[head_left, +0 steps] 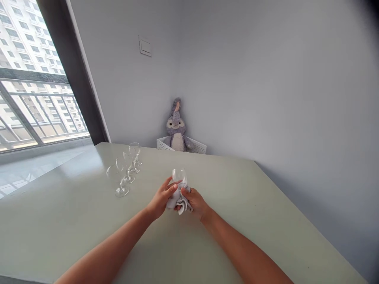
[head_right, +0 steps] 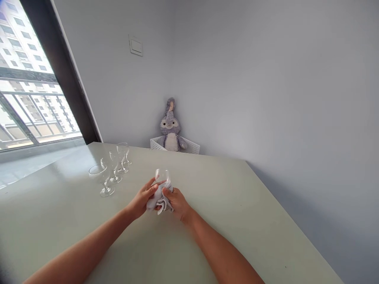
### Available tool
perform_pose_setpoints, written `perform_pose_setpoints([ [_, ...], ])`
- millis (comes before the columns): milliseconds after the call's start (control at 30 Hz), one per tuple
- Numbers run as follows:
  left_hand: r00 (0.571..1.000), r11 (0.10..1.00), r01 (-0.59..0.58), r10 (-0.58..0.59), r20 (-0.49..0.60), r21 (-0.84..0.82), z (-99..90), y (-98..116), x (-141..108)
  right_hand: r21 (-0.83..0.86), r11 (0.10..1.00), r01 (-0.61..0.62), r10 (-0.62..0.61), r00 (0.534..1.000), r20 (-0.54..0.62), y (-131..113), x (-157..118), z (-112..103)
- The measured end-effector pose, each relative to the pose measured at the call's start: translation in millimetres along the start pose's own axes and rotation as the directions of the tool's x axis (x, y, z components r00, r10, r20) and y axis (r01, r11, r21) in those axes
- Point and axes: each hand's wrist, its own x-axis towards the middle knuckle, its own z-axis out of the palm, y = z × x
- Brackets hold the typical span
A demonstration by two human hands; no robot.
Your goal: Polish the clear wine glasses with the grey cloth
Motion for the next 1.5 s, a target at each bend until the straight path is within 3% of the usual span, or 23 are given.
perform_pose_setpoints([
  [100, 0.999, 0.994, 0.032, -0.032, -0.001, -0.105, -3.2, 3, 1, -0.097, 0.994, -0.041, 0.047, 0.996, 0.069, -1, -1, 4],
  [200, 0.992, 0.997, -0.033, 0.024, -0.124, -0.071, -4.0, 0, 3, -0.426, 0.904, 0.035, -0.055, 0.998, -0.035, -1, -1, 5],
  [267, 0.976, 0.998, -0.053, 0.047, -0.214, -0.025, -3.8, -2, 4, -0.733, 0.676, 0.079, -0.212, 0.973, -0.091, 1, -1, 6],
  [333, 0.956, 0.998, -0.063, 0.053, -0.29, -0.024, -3.8, -6, 5, -0.949, 0.31, 0.062, -0.371, 0.927, -0.06, 5, -1, 8],
  [400, 0.936, 0.995, -0.065, 0.037, -0.351, -0.069, -4.8, -10, 7, -0.997, -0.054, 0.049, -0.48, 0.875, 0.069, 9, 0, 10],
  [433, 0.923, 0.993, -0.066, 0.023, -0.385, -0.097, -6.2, -11, 9, -0.979, -0.194, 0.064, -0.507, 0.847, 0.156, 11, 0, 11],
  [500, 0.887, 0.987, -0.075, 0.001, -0.463, -0.143, -11.5, -12, 13, -0.92, -0.375, 0.114, -0.521, 0.795, 0.311, 13, -1, 10],
  [600, 0.804, 0.978, -0.189, 0.105, -0.585, -0.084, -25.1, -4, 18, -0.87, -0.477, 0.121, -0.493, 0.783, 0.379, 17, -4, 9],
  [733, 0.622, 0.878, -0.447, 0.443, -0.646, 0.171, -41.4, 14, 18, -0.863, -0.481, 0.153, -0.352, 0.868, 0.35, 18, -13, 14],
  [767, 0.588, 0.847, -0.485, 0.499, -0.637, 0.216, -42.6, 17, 17, -0.863, -0.467, 0.194, -0.316, 0.875, 0.367, 16, -16, 17],
  [833, 0.569, 0.808, -0.522, 0.569, -0.594, 0.274, -40.2, 18, 14, -0.868, -0.427, 0.253, -0.312, 0.86, 0.404, 8, -20, 24],
  [900, 0.588, 0.784, -0.533, 0.614, -0.527, 0.318, -32.1, 14, 10, -0.899, -0.377, 0.224, -0.413, 0.828, 0.38, -4, -22, 28],
  [967, 0.625, 0.76, -0.546, 0.65, -0.433, 0.352, -20.4, 6, 6, -0.945, -0.305, 0.119, -0.549, 0.789, 0.276, -14, -21, 28],
  [1033, 0.656, 0.728, -0.579, 0.683, -0.32, 0.366, -7.8, -4, 1, -0.971, -0.233, 0.049, -0.612, 0.769, 0.185, -19, -17, 25],
  [1200, 0.712, 0.673, -0.623, 0.699, -0.067, 0.399, 9.5, -21, -3, -0.991, -0.124, 0.048, -0.494, 0.863, 0.104, -11, 3, 4],
  [1300, 0.817, 0.632, -0.42, 0.576, -0.032, 0.651, 6.0, -28, 1, -0.992, 0.017, -0.128, -0.489, 0.864, -0.119, -18, 18, -26],
  [1400, 0.939, 0.522, -0.2, 0.345, 0.009, 0.829, -0.8, -38, 6, -0.912, 0.133, -0.387, -0.514, 0.76, -0.398, -39, 34, -75],
  [1500, 0.967, 0.437, -0.209, 0.223, 0.12, 0.875, -4.3, -47, 10, -0.833, 0.185, -0.521, -0.509, 0.675, -0.535, -60, 50, -127],
])
